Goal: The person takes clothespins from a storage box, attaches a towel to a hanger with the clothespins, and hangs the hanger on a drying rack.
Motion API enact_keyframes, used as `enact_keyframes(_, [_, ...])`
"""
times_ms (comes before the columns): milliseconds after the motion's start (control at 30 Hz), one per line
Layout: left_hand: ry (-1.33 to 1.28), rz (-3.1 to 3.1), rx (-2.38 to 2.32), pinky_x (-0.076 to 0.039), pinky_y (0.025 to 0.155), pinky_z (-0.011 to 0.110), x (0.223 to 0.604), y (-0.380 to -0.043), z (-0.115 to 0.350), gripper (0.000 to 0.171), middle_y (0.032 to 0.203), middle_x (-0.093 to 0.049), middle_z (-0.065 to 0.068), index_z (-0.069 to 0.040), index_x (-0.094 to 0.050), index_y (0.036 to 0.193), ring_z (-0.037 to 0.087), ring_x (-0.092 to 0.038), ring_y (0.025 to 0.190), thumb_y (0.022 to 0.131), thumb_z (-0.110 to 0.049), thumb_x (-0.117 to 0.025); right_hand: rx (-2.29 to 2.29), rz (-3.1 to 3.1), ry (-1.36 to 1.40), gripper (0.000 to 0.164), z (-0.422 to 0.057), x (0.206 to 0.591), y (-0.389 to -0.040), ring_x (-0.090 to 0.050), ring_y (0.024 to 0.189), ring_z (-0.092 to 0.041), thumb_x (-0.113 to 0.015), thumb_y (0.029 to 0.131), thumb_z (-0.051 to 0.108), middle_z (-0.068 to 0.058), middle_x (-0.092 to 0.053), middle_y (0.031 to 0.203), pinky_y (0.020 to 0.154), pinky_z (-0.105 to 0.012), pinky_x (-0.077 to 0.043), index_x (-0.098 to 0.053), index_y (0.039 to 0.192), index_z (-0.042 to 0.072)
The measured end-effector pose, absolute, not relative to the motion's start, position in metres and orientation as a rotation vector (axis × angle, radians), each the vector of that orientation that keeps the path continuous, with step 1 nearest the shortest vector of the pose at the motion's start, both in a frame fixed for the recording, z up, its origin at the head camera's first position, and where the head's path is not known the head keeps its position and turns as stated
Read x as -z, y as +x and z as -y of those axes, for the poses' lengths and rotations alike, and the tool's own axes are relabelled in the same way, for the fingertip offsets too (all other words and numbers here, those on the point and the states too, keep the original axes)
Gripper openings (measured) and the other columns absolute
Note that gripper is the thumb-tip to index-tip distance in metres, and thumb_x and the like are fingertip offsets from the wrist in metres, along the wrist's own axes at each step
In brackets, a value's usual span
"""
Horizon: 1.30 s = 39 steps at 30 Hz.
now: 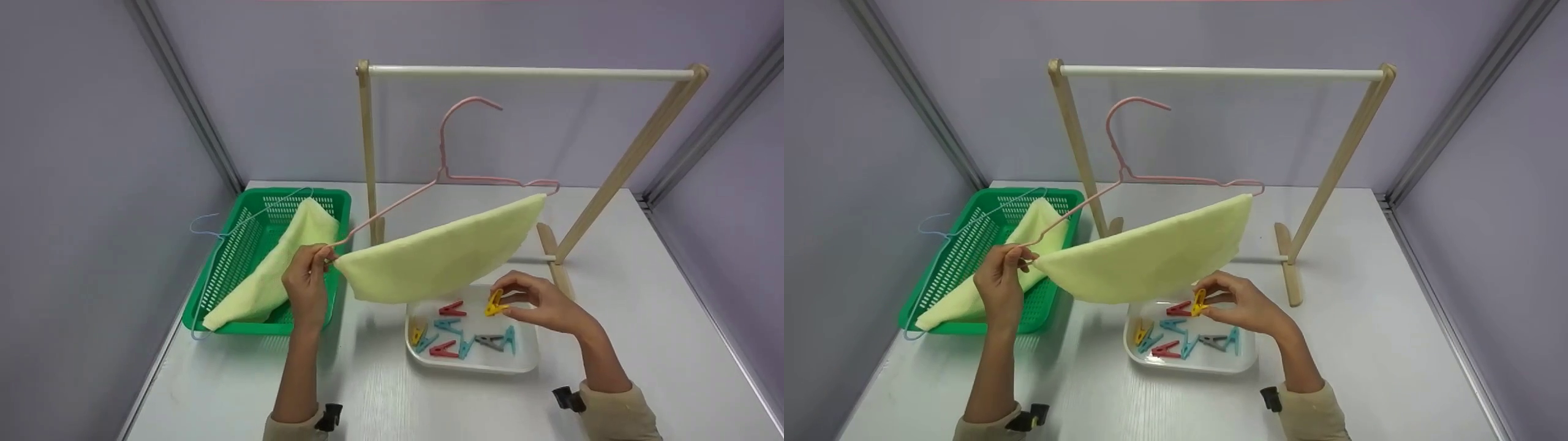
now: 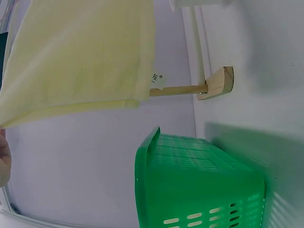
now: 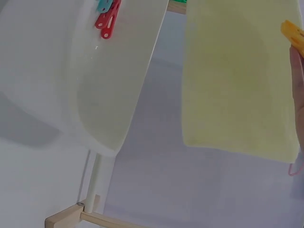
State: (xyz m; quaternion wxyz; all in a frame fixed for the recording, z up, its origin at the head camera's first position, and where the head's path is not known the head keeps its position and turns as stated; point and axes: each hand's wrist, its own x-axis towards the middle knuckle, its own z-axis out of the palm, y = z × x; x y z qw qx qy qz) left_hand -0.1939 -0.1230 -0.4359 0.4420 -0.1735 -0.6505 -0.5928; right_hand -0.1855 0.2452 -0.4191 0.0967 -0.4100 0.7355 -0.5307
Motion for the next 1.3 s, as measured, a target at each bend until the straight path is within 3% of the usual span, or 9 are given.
enact_keyframes(233, [-0.439,1.699,1.536,-0.051,0.067,0.026,0.443,-0.196,0.116,0.01,0.075,-0.059,0.012,0.004,-0.062,0.082,0.018,-0.058,0.071,0.088,0.003,-0.053,1.556,-2.218,-1.218,0.033,-0.246,0.411,-0.185,-0.057,0.093,-0.029,-0.059,0.079,-0.02,-0.023,-0.052,0.103,0.083,-0.033,-0.048,-0.05,0.11,-0.013])
enact_keyframes(400, [-0.411,1.772,1.668,-0.05,0.067,0.027,0.443,-0.196,0.116,0.012,0.076,-0.059,0.017,0.008,-0.06,0.083,0.022,-0.058,0.072,0.09,0.005,-0.051,1.576,-2.242,-1.22,0.036,-0.255,0.415,-0.192,-0.057,0.094,-0.026,-0.06,0.078,-0.019,-0.021,-0.053,0.104,0.083,-0.036,-0.048,-0.052,0.111,-0.009])
enact_keyframes(600, [-0.404,1.825,1.84,-0.05,0.068,0.029,0.437,-0.192,0.116,0.017,0.077,-0.058,0.022,0.016,-0.056,0.085,0.022,-0.058,0.073,0.094,0.005,-0.045,1.629,-2.273,-1.208,0.04,-0.265,0.415,-0.197,-0.057,0.098,-0.023,-0.06,0.077,-0.02,-0.02,-0.053,0.105,0.084,-0.029,-0.047,-0.051,0.114,-0.008])
enact_keyframes(1300, [-0.383,1.834,1.902,-0.05,0.069,0.029,0.443,-0.191,0.117,0.018,0.078,-0.06,0.019,0.014,-0.058,0.086,0.02,-0.058,0.074,0.094,0.004,-0.046,1.818,-2.368,-1.257,0.041,-0.279,0.39,-0.199,-0.057,0.103,-0.023,-0.056,0.08,-0.021,-0.021,-0.05,0.115,0.085,-0.029,-0.046,-0.047,0.119,-0.016])
